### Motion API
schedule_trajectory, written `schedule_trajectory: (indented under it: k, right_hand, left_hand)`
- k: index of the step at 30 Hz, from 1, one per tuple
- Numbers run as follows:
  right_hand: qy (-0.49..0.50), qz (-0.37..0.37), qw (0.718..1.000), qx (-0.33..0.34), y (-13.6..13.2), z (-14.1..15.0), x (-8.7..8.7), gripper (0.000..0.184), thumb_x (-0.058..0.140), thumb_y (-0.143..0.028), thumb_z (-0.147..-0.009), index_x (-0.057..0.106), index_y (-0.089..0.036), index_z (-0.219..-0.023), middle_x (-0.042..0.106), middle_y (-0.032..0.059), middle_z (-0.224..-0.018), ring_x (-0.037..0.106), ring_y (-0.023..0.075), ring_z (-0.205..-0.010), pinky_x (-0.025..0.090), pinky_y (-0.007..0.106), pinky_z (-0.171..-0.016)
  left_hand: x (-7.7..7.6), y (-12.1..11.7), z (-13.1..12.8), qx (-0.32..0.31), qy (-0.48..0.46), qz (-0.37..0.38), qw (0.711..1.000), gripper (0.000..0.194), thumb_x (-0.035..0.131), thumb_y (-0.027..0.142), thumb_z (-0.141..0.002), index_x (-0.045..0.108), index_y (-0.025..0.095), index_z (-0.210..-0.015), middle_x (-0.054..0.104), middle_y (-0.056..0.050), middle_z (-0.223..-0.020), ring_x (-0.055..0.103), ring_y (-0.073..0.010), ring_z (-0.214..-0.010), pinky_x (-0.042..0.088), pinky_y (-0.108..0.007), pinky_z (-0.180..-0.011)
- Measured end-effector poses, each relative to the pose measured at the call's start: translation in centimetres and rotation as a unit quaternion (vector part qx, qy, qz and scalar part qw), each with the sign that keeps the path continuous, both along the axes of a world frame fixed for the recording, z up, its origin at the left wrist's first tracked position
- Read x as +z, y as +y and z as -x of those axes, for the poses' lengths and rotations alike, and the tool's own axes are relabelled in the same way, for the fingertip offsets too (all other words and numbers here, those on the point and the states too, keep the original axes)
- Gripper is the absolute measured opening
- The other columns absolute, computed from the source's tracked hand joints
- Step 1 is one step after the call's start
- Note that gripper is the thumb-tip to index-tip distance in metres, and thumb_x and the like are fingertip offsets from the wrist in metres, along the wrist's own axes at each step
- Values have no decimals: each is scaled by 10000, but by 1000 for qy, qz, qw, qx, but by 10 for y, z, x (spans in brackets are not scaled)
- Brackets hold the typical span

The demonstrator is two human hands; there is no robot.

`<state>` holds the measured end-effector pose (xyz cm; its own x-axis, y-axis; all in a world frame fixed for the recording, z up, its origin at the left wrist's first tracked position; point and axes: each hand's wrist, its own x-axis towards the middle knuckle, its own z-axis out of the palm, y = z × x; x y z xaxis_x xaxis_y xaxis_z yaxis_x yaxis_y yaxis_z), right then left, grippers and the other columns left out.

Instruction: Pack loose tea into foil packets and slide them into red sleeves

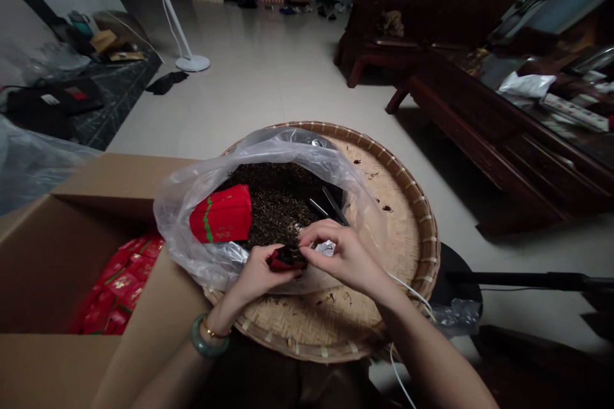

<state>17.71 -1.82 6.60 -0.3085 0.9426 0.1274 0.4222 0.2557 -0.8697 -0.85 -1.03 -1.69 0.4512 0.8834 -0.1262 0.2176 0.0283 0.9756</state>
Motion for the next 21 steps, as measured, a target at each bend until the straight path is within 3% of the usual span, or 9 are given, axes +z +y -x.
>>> schedule_trajectory:
  k: [4, 7, 21]
  right_hand:
    - [50, 32, 997, -46, 7, 2, -10, 79, 613, -213, -796, 656, -172, -743, 650, 25, -775, 598, 134, -726, 463, 251, -655]
    - [49, 16, 997, -52, 8, 4, -15, 51, 639, -206, -772, 670, -175, -745, 649, 25, -775, 596, 135, -728, 452, 241, -625]
    - [-6, -118, 992, -49, 6, 4, -18, 64, 633, -186, -797, 659, -194, -739, 678, 19, -774, 592, 160, -810, 452, 310, -779]
  left_hand:
    - [-3, 4, 0, 13, 5, 19, 1000, 287, 738, 289, -598, 687, 100, -808, 679, -35, -736, 579, -156, -661, 470, -265, -652]
    - [-5, 8, 1, 13, 30, 11, 999, 272, 738, 313, -604, 684, 100, -764, 649, -13, -669, 545, -137, -603, 440, -238, -578]
    - [-9, 12, 2, 21, 91, -45, 995, 271, 748, 344, -597, 673, 111, -713, 596, 27, -616, 485, -112, -570, 386, -213, -541]
